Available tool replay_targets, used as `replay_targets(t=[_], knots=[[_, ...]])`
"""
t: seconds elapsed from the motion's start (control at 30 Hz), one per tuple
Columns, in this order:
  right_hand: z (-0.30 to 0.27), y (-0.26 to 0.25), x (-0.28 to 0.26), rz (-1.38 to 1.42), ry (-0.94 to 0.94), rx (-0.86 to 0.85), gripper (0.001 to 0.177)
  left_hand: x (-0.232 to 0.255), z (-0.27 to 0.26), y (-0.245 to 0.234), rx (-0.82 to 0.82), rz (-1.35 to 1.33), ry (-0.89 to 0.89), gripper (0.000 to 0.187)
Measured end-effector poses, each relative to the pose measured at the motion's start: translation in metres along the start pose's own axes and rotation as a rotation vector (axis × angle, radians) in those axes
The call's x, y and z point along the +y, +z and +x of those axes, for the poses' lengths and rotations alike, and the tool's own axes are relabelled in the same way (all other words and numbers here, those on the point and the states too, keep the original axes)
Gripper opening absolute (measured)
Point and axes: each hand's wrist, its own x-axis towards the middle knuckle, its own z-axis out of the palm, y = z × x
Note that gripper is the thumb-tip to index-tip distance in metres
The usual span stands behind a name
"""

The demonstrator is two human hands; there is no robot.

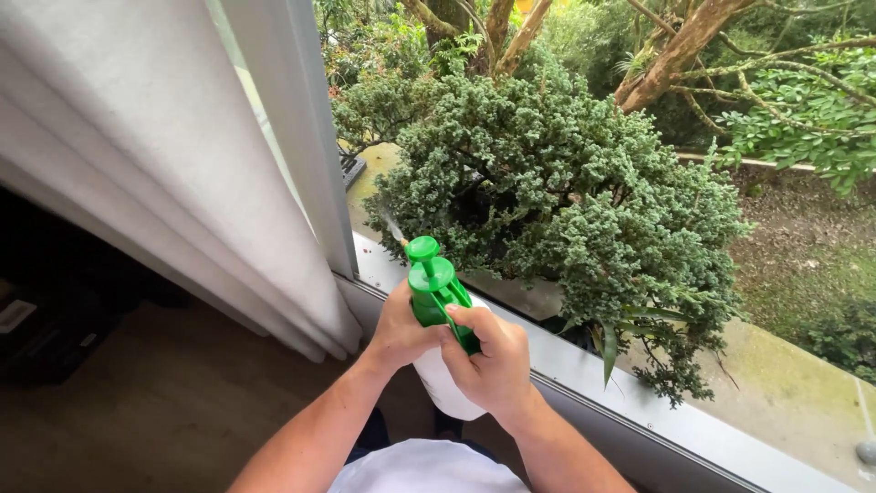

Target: The person uses a green and white pump sprayer to mist water onto several potted plants on a balcony ledge. The person repeatedly pumps the sprayer to build pressure and then sprays the foliage of a large evergreen shrub and a smaller plant.

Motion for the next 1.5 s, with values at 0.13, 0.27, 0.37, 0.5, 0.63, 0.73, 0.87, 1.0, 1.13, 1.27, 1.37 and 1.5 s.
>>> replay_targets(t=[0.13,0.27,0.37,0.5,0.63,0.73,0.87,1.0,1.13,1.27,1.37,1.5], knots=[[-0.007,0.005,0.009,0.005,0.040,0.013,0.025,0.008,0.002,0.001,0.000,0.015,-0.038,0.049],[-0.010,0.004,0.010,-0.046,0.046,0.060,0.024,0.006,0.008,0.001,-0.047,0.006,-0.101,0.054],[-0.009,0.002,0.003,-0.044,0.017,0.118,0.025,0.013,0.018,-0.002,-0.096,0.093,-0.083,0.065],[-0.008,0.001,-0.009,-0.085,0.007,0.223,0.025,0.039,0.036,-0.001,-0.233,0.234,-0.080,0.065],[-0.004,0.001,-0.011,-0.097,0.047,0.203,0.023,0.029,0.034,-0.002,-0.271,0.199,-0.002,0.062],[-0.004,0.007,-0.009,-0.104,0.068,0.138,0.025,0.024,0.020,-0.007,-0.190,0.105,-0.084,0.058],[-0.007,0.017,-0.011,-0.067,0.070,0.087,0.025,0.024,0.008,-0.017,-0.089,0.139,-0.096,0.053],[-0.021,0.030,-0.003,-0.019,0.136,0.187,0.026,0.024,0.018,-0.021,-0.178,0.205,-0.200,0.055],[-0.016,0.029,0.006,0.021,0.170,0.228,0.023,0.018,0.035,-0.018,-0.242,0.199,-0.244,0.061],[0.006,0.019,0.009,0.028,0.080,0.176,0.027,0.030,0.043,-0.015,-0.179,0.149,-0.145,0.057],[0.021,0.015,0.008,0.039,0.001,0.133,0.028,0.035,0.044,-0.017,-0.113,0.156,-0.140,0.055],[0.025,0.016,0.009,0.079,-0.010,0.082,0.026,0.026,0.037,-0.023,-0.050,0.208,-0.167,0.054]])
